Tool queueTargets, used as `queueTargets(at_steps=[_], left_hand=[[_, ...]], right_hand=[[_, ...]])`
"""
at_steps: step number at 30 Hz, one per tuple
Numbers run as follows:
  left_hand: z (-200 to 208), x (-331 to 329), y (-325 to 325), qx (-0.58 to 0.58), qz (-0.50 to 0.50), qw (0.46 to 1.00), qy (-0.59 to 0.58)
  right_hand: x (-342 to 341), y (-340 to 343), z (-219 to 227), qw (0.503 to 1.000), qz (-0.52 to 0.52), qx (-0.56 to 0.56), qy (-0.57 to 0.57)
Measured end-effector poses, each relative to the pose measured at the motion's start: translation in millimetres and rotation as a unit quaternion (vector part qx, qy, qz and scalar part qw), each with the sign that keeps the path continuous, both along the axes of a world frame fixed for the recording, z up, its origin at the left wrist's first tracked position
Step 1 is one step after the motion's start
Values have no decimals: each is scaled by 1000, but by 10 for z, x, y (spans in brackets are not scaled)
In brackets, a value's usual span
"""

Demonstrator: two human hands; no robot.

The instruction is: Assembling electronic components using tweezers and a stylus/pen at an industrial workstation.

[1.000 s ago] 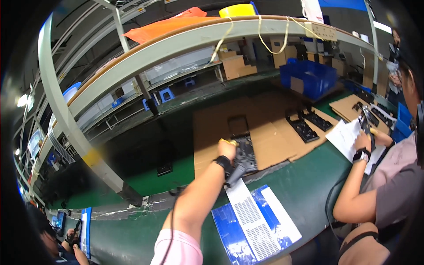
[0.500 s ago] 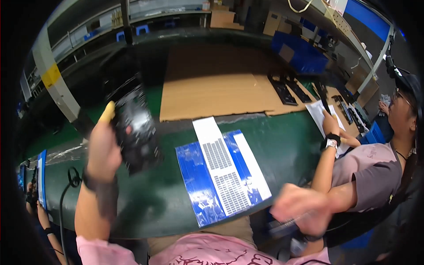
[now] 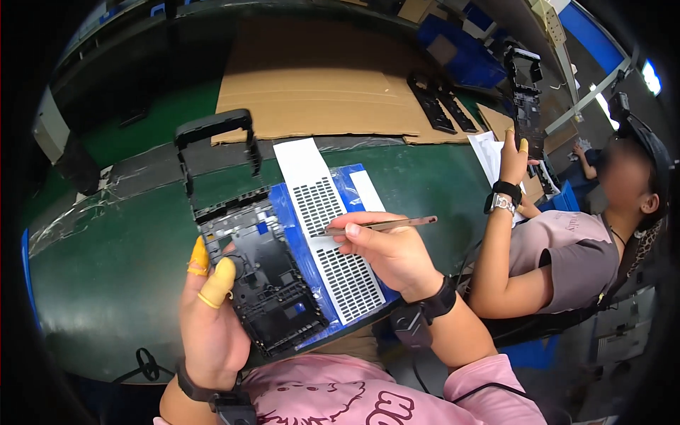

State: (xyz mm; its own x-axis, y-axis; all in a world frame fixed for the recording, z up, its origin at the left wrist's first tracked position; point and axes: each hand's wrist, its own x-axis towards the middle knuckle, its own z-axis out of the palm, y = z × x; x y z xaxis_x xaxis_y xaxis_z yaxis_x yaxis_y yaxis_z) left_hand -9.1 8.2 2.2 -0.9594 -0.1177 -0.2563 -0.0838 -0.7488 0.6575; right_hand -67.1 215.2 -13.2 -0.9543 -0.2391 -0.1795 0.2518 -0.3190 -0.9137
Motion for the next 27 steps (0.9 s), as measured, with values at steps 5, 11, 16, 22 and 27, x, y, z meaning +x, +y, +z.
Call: queueTargets(at_steps=[5,11,16,22,27], left_hand=[[-43,8,-74,-7,-18,1000,-2],[-87,-18,-85,21,-20,1000,1],[-102,2,-101,29,-17,999,1],[-66,-15,-59,-9,14,1000,-18],[-101,-16,-68,16,-15,1000,-6]], right_hand=[[-58,0,-125,993,-37,86,67],[-82,43,-271,991,-75,80,76],[-71,-1,-270,987,-80,116,73],[-84,12,-268,986,-75,124,79],[-75,9,-241,988,-64,118,70]])
